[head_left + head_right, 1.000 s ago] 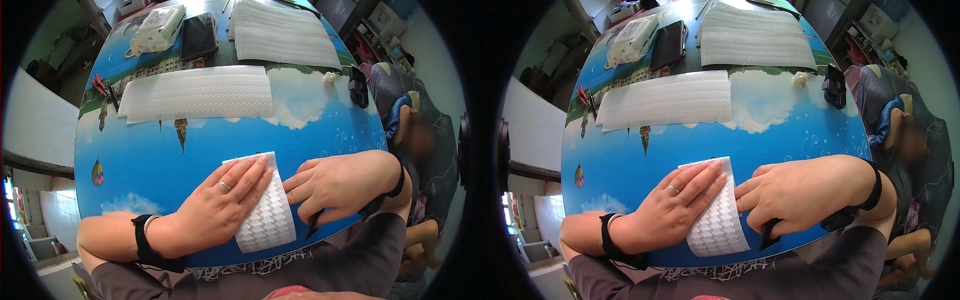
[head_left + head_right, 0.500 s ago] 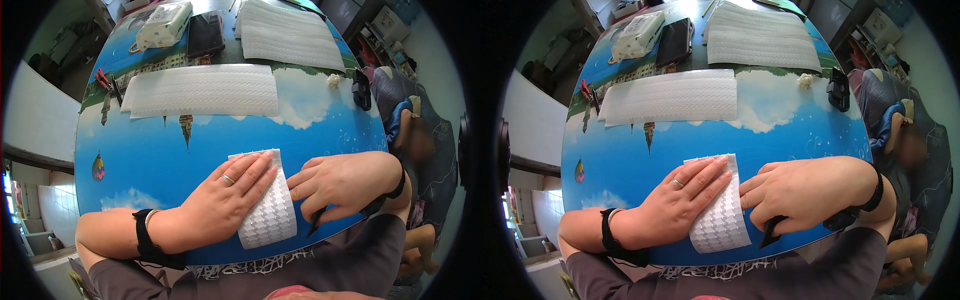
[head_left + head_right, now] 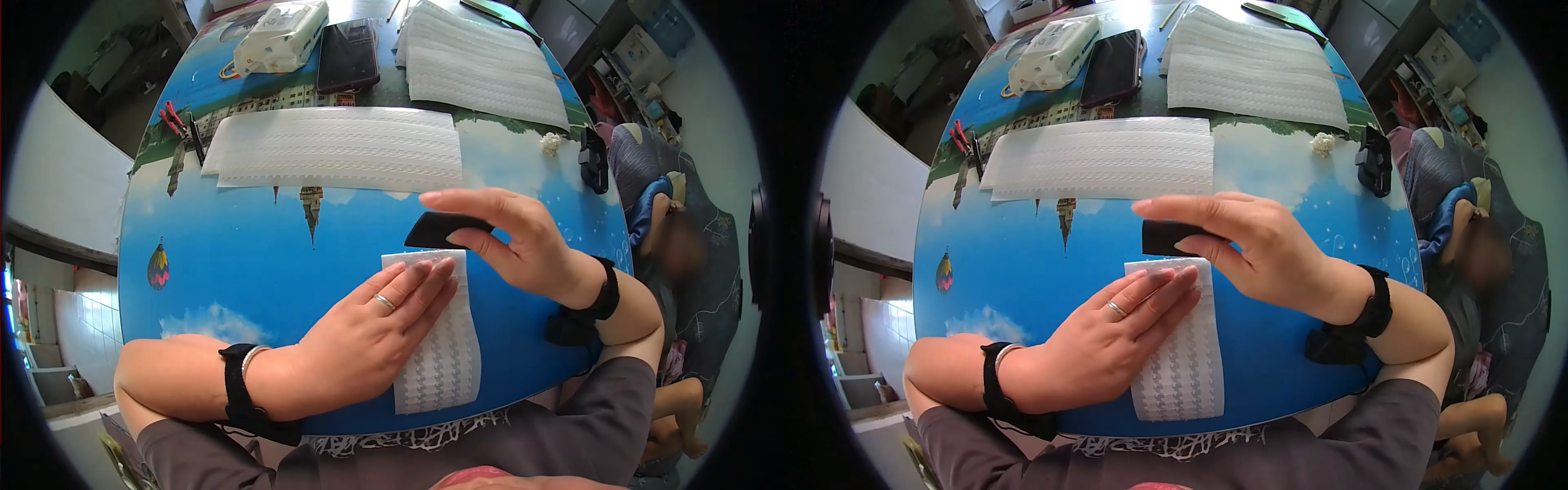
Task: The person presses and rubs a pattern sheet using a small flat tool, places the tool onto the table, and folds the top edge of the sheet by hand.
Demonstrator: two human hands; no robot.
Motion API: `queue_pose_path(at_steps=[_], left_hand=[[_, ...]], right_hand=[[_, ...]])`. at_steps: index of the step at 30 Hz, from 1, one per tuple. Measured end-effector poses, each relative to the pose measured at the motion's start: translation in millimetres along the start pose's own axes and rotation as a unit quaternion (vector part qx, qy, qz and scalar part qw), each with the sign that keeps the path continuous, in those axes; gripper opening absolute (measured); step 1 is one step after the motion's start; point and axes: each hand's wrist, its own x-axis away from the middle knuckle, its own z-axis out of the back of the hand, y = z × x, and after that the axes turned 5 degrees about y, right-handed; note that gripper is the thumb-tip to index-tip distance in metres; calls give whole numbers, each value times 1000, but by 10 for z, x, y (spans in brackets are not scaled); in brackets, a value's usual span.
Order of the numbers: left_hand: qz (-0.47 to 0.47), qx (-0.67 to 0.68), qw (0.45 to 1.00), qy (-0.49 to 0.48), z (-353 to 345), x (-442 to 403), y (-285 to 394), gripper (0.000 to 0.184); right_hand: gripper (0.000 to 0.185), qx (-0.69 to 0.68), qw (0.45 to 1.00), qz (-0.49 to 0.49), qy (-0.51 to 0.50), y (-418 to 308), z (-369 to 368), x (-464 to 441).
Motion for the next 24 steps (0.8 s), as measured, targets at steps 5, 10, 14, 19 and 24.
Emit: queue_pose_path(at_steps=[5, 10, 14, 19, 24], left_hand=[[-22, -23, 999, -8, -8, -2, -20, 67], [-19, -15, 1000, -3, -25, -1, -14, 67], [-6, -8, 1000, -2, -14, -3, 9, 67], [-4, 17, 1000, 25, -53, 4, 9, 65], [-9, 24, 999, 25, -45, -11, 4, 64]], right_hand=[[52, 72, 996, 2, -55, -12, -40, 35], [57, 77, 996, 8, 42, 110, -109, 8], [56, 75, 996, 13, -35, -9, -89, 8], [56, 79, 996, 8, 46, 33, -172, -8], [56, 141, 986, 85, -39, -38, -150, -3]])
